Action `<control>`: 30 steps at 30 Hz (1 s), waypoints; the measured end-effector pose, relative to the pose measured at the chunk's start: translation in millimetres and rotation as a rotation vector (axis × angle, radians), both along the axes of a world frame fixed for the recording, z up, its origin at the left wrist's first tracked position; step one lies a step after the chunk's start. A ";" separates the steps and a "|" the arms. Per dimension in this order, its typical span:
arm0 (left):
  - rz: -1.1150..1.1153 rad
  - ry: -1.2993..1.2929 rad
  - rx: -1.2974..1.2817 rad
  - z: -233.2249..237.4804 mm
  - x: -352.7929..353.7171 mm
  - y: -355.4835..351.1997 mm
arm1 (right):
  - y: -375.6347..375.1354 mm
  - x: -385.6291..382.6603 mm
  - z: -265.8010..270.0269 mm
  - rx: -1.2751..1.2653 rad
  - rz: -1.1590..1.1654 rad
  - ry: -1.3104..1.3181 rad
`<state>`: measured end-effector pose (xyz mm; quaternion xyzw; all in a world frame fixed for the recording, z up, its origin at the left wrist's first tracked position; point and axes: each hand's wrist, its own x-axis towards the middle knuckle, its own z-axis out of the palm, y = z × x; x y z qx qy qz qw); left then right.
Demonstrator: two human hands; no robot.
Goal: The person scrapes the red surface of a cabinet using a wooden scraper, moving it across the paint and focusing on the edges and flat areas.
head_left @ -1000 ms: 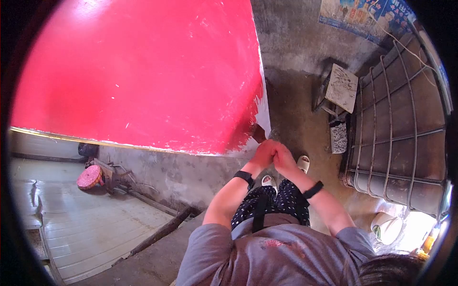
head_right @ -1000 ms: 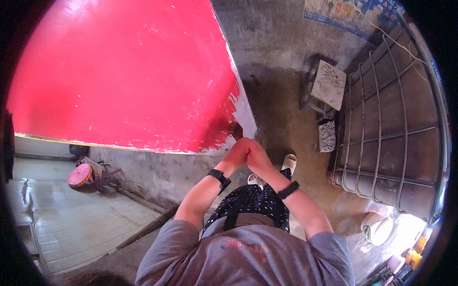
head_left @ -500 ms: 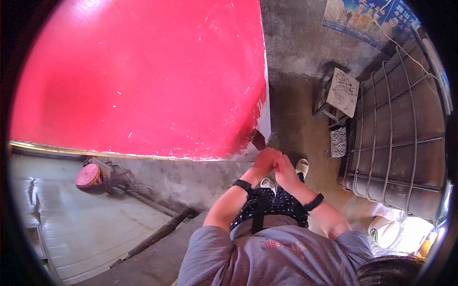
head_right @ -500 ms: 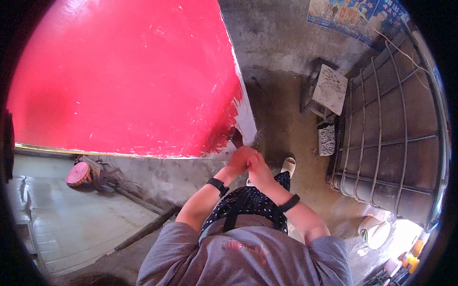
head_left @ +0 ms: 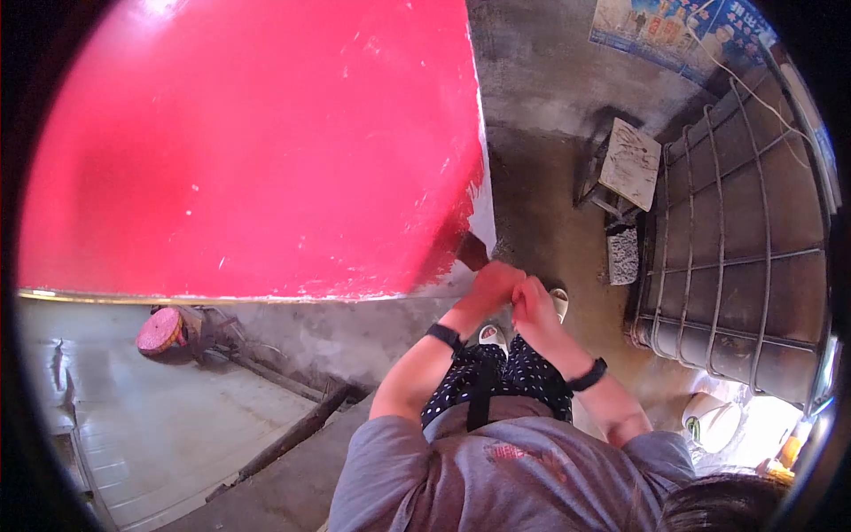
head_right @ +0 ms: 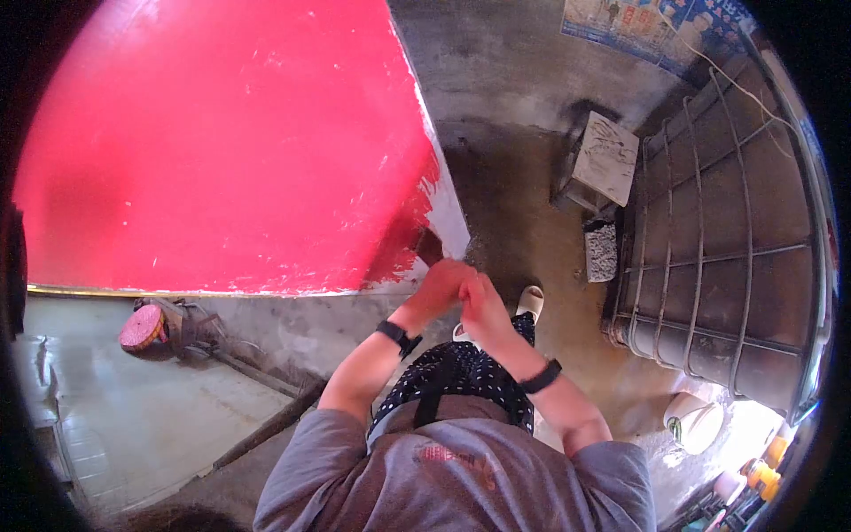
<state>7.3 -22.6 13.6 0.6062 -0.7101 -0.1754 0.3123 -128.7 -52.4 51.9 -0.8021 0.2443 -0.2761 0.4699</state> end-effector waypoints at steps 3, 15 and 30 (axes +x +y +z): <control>-0.036 -0.180 0.055 19.1 -1.3 2.7 | 5.0 -2.4 16.7 0.037 0.030 -0.010; -0.005 -0.008 -0.170 37.5 -0.3 -23.6 | -21.1 -2.7 76.7 0.565 -0.067 0.100; -0.006 0.133 0.370 15.4 1.1 -58.7 | -65.7 5.6 -21.6 0.466 -0.075 0.084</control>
